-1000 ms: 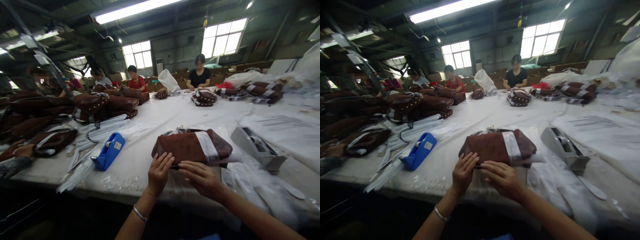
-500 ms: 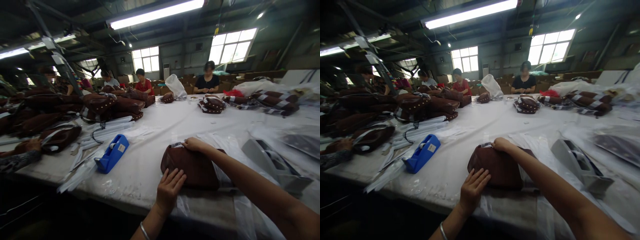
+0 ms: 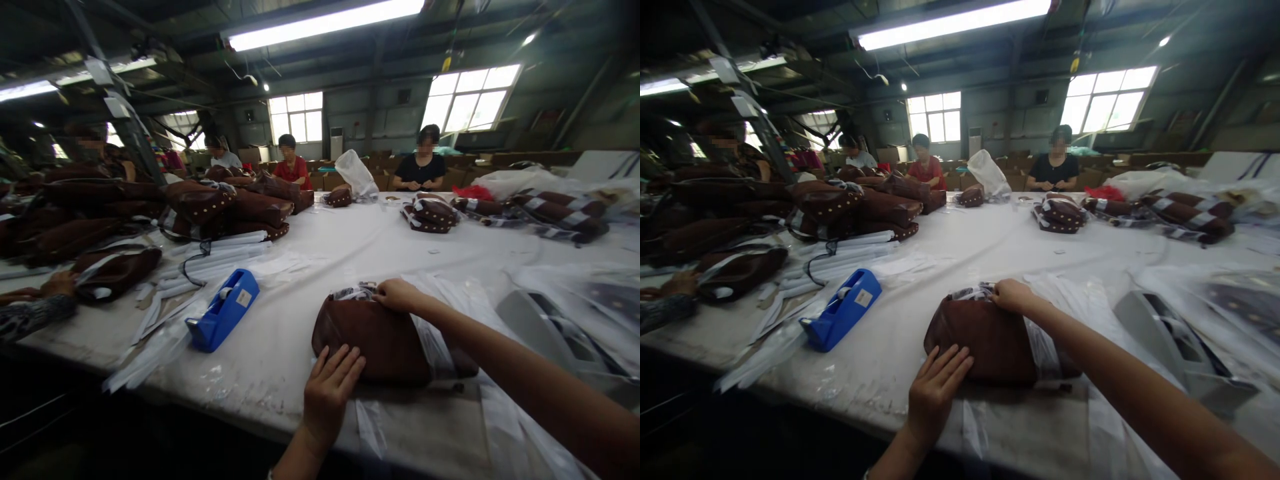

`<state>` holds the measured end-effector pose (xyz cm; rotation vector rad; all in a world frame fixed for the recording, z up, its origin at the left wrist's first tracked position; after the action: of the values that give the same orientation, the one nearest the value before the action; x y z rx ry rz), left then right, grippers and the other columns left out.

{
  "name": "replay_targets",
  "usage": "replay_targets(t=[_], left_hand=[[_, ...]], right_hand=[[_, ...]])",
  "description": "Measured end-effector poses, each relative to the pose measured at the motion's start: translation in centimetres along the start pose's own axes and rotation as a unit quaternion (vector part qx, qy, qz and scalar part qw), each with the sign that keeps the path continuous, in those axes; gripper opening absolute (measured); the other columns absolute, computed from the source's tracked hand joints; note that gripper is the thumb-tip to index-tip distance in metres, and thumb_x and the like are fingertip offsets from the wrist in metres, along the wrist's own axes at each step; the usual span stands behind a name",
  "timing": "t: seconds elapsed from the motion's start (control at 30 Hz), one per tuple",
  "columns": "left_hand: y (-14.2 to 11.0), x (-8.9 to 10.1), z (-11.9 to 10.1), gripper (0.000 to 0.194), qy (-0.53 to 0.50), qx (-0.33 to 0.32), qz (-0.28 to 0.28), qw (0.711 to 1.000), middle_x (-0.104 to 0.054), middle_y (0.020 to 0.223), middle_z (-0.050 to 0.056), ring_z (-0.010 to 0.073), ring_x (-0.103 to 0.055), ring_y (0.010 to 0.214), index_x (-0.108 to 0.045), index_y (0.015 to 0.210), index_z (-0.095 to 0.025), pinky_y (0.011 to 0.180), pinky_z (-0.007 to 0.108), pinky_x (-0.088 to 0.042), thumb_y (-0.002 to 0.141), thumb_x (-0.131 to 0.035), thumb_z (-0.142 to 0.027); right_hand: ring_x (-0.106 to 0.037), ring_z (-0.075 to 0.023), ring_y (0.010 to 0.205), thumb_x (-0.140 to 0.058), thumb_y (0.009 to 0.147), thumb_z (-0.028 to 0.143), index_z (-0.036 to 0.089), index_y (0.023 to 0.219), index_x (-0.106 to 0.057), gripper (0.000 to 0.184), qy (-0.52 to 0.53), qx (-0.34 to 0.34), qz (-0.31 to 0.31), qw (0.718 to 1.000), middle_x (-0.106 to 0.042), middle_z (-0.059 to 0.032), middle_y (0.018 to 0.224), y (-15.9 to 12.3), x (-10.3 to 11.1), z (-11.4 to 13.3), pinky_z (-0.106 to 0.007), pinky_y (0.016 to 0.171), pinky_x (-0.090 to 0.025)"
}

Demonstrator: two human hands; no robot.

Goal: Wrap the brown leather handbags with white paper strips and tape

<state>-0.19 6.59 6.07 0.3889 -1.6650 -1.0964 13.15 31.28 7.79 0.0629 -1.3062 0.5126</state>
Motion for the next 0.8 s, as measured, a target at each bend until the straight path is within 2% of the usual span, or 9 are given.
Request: replay_targets(t=[0.1, 0.2, 0.3, 0.4, 0.47, 0.57, 0.7, 0.8], left_hand=[[-0.6, -0.8, -0.1, 0.037, -0.004, 0.016, 0.016, 1.000, -0.070, 0.125, -0.002, 0.0149, -0.064, 0.119, -0.065, 0.124, -0.025, 0.113, 0.038, -0.044, 0.099, -0.042, -0.009], [-0.8, -1.1, -0.1, 0.037, -0.010, 0.019, 0.021, 1.000, -0.070, 0.124, -0.001, 0.0158, -0.064, 0.119, -0.065, 0.125, -0.026, 0.110, 0.038, -0.048, 0.098, -0.044, -0.010], [-0.7, -1.0, 0.1, 0.038, -0.023, 0.026, 0.013, 0.999, -0.072, 0.121, -0.001, 0.0155, -0.065, 0.116, -0.066, 0.124, -0.027, 0.108, 0.038, -0.050, 0.098, -0.045, -0.010], [-0.7, -0.8, 0.2, 0.037, -0.038, 0.026, -0.004, 0.999, -0.073, 0.119, -0.003, 0.0144, -0.066, 0.114, -0.068, 0.121, -0.028, 0.110, 0.037, -0.047, 0.098, -0.044, -0.010], [-0.6, -0.7, 0.2, 0.036, -0.039, 0.024, -0.014, 0.999, -0.072, 0.119, -0.004, 0.0133, -0.066, 0.114, -0.068, 0.120, -0.028, 0.113, 0.035, -0.044, 0.099, -0.044, -0.011], [-0.6, -0.6, 0.1, 0.035, -0.034, 0.018, -0.017, 0.999, -0.071, 0.121, -0.004, 0.0125, -0.065, 0.116, -0.068, 0.121, -0.027, 0.117, 0.034, -0.039, 0.100, -0.043, -0.013], [-0.6, -0.6, 0.1, 0.037, -0.023, 0.019, -0.018, 0.999, -0.070, 0.123, -0.005, 0.0122, -0.063, 0.118, -0.069, 0.120, -0.026, 0.121, 0.034, -0.031, 0.100, -0.041, -0.012], [-0.7, -0.6, 0.2, 0.037, -0.019, 0.026, -0.022, 0.999, -0.069, 0.125, -0.006, 0.0126, -0.063, 0.120, -0.069, 0.119, -0.026, 0.123, 0.034, -0.027, 0.100, -0.041, -0.011]], right_hand=[[-0.066, -0.0330, 0.102, -0.065, 0.083, 0.038, 0.018, 0.081, -0.075, 0.023, 0.025, -0.016, 0.055, 0.998, -0.074, -0.0144, 0.091, 1.1, -1.6, -0.6, -0.040, 0.088, -0.048], [-0.068, -0.0300, 0.094, -0.064, 0.080, 0.032, 0.020, 0.079, -0.075, 0.017, 0.072, -0.022, 0.122, 0.990, -0.075, -0.0102, 0.084, 1.9, -2.9, -0.8, -0.040, 0.085, -0.052], [-0.071, -0.0276, 0.081, -0.060, 0.077, 0.025, 0.019, 0.077, -0.075, 0.017, 0.132, -0.027, 0.189, 0.973, -0.075, -0.0102, 0.080, 1.7, -3.6, -0.8, -0.040, 0.077, -0.056], [-0.072, -0.0247, 0.077, -0.058, 0.073, 0.020, 0.018, 0.089, -0.076, 0.024, 0.196, -0.008, 0.232, 0.953, -0.077, -0.0101, 0.088, 1.0, -3.5, -0.5, -0.036, 0.074, -0.058], [-0.072, -0.0232, 0.082, -0.058, 0.071, 0.019, 0.016, 0.097, -0.075, 0.031, 0.235, 0.014, 0.241, 0.942, -0.077, -0.0103, 0.097, 0.8, -3.4, -0.1, -0.032, 0.074, -0.058], [-0.072, -0.0213, 0.083, -0.059, 0.072, 0.022, 0.014, 0.099, -0.074, 0.032, 0.255, 0.034, 0.236, 0.937, -0.077, -0.0100, 0.101, 1.4, -3.7, 0.1, -0.028, 0.072, -0.057], [-0.071, -0.0222, 0.078, -0.064, 0.077, 0.033, 0.014, 0.097, -0.074, 0.029, 0.197, 0.025, 0.205, 0.958, -0.077, -0.0096, 0.096, 3.9, -5.2, 0.0, -0.030, 0.070, -0.057], [-0.070, -0.0267, 0.086, -0.073, 0.070, 0.030, 0.014, 0.094, -0.074, 0.029, 0.125, 0.033, 0.175, 0.976, -0.076, -0.0103, 0.095, 6.3, -6.1, 0.6, -0.034, 0.076, -0.056]])
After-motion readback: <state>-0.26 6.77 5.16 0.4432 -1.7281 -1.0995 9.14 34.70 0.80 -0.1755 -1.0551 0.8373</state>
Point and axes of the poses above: each hand's wrist, its own y-axis towards the middle knuckle, its own x-axis out of the back of the hand, z = x × y, the point moved 7 cm from there along y, towards the middle knuckle
